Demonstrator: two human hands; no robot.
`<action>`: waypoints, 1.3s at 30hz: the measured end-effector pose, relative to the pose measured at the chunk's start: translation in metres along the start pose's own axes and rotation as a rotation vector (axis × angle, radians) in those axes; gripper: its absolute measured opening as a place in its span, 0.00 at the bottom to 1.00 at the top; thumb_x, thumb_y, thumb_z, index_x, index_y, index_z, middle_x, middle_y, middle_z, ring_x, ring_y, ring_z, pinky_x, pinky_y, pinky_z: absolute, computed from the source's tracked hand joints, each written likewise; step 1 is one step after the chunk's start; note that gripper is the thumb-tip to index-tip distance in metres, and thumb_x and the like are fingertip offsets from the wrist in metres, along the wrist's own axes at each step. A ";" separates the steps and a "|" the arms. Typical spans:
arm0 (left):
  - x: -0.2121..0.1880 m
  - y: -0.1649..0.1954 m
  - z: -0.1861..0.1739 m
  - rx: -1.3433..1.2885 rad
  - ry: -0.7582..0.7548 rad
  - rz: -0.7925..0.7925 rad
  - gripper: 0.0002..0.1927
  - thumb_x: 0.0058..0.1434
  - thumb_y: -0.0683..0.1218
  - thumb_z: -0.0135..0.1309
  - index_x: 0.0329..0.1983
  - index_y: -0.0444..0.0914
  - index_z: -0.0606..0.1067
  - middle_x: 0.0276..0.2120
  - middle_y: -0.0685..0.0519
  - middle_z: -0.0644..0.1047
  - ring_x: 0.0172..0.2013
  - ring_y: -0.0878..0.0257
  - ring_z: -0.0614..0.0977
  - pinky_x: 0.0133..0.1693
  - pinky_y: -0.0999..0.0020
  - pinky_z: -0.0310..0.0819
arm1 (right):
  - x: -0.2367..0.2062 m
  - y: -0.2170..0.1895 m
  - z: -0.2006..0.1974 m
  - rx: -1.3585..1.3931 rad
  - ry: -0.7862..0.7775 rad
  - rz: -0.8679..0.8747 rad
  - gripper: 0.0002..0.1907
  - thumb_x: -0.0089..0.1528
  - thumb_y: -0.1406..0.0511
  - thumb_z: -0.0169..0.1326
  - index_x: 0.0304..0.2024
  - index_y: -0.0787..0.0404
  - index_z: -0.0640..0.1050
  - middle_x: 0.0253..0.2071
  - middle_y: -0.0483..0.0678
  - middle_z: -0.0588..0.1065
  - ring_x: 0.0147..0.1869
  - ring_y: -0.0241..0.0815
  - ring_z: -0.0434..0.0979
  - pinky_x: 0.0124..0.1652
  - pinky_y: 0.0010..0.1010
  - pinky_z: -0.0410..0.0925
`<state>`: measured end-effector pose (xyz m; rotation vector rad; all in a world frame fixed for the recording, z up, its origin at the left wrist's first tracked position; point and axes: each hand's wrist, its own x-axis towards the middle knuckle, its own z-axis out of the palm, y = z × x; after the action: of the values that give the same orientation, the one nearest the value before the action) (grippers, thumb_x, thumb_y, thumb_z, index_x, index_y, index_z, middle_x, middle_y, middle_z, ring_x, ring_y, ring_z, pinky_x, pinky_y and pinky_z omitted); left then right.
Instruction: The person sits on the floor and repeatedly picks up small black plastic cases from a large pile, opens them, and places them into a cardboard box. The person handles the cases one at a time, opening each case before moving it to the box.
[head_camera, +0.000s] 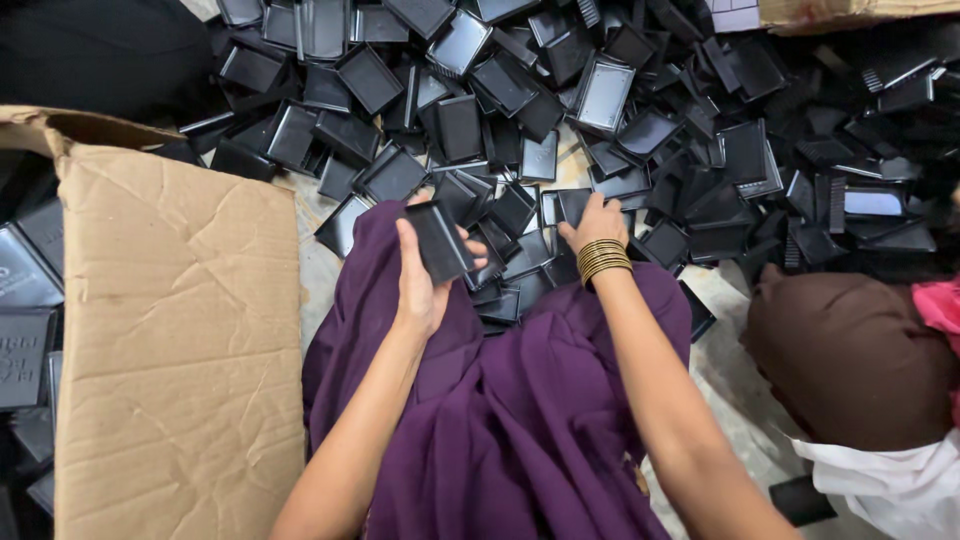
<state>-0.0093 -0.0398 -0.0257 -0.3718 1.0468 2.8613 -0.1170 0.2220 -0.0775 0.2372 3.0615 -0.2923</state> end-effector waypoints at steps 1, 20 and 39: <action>0.000 0.000 0.002 0.019 -0.001 0.013 0.35 0.72 0.70 0.32 0.60 0.38 0.68 0.44 0.47 0.76 0.43 0.55 0.83 0.47 0.58 0.81 | 0.003 0.004 -0.003 0.024 -0.028 0.026 0.36 0.49 0.54 0.71 0.51 0.63 0.71 0.50 0.63 0.71 0.52 0.63 0.75 0.50 0.50 0.69; -0.010 -0.007 0.017 0.316 -0.126 0.229 0.28 0.78 0.62 0.35 0.70 0.41 0.62 0.57 0.51 0.72 0.55 0.65 0.75 0.57 0.71 0.70 | -0.137 -0.116 -0.097 1.164 -0.381 -0.213 0.43 0.56 0.67 0.66 0.72 0.57 0.63 0.59 0.56 0.76 0.59 0.44 0.80 0.56 0.33 0.74; -0.022 0.028 0.026 0.957 0.098 0.472 0.20 0.66 0.49 0.61 0.24 0.35 0.67 0.19 0.59 0.61 0.25 0.74 0.61 0.26 0.71 0.56 | -0.151 -0.091 -0.093 1.206 -0.365 -0.209 0.25 0.59 0.69 0.64 0.58 0.65 0.73 0.47 0.48 0.80 0.48 0.33 0.81 0.47 0.26 0.75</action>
<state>0.0025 -0.0441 0.0166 -0.1886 2.5794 2.2386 0.0133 0.1297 0.0411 -0.1018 2.1551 -1.8800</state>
